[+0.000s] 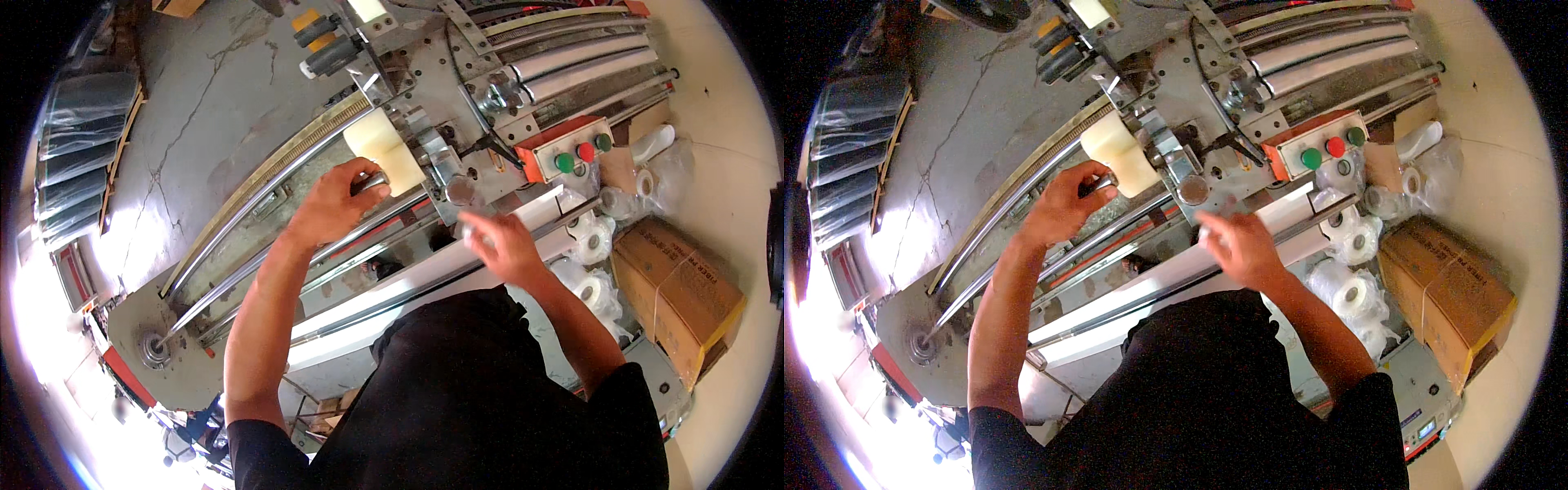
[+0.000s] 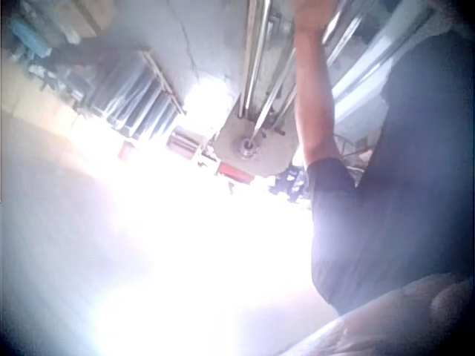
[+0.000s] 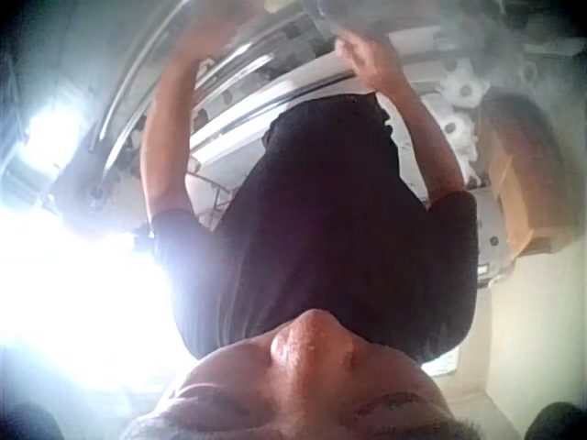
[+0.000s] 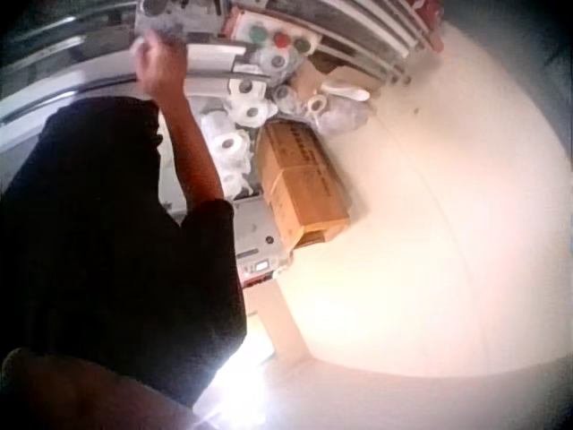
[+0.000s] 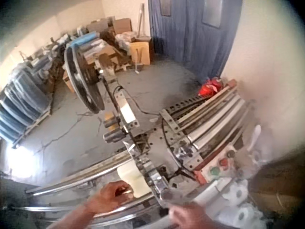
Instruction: The person operates a fabrication machine by adjusting components, loading metal rods onto a feeder tray, and sliding them into the mechanism one by one.
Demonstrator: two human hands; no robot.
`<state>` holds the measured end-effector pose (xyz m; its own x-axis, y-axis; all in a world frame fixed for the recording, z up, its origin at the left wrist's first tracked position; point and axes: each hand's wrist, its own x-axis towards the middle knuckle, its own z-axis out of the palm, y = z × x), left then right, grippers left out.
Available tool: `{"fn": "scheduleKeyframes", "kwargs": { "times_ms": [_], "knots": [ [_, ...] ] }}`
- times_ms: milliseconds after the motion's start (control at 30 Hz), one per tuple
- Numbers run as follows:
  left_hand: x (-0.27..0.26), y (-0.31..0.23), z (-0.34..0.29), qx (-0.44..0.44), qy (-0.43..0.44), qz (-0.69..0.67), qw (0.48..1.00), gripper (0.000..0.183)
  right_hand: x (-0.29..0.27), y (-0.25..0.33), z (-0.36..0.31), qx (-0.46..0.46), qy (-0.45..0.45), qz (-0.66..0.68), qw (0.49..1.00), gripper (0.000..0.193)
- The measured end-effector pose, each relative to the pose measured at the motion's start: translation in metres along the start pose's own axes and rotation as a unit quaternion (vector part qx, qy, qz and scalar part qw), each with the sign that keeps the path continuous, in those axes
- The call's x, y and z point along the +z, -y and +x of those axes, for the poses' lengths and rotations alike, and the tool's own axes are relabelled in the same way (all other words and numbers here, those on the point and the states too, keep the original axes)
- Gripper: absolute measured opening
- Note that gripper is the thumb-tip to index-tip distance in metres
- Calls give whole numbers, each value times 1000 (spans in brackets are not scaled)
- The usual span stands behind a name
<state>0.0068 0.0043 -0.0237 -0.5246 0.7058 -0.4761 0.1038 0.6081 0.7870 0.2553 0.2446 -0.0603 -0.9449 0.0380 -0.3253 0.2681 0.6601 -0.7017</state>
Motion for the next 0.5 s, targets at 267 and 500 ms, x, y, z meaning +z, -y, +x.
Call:
{"fn": "scheduleKeyframes", "kwargs": {
  "times_ms": [267,500],
  "knots": [
    [-8,-4,1,3,28,-14,1000,33,37,-77,85,-57,-237,-212,946,25],
    [-11,-16,-7,4,8,35,999,44,33,-41,40,-68,-180,-191,963,24]
  ]
}}
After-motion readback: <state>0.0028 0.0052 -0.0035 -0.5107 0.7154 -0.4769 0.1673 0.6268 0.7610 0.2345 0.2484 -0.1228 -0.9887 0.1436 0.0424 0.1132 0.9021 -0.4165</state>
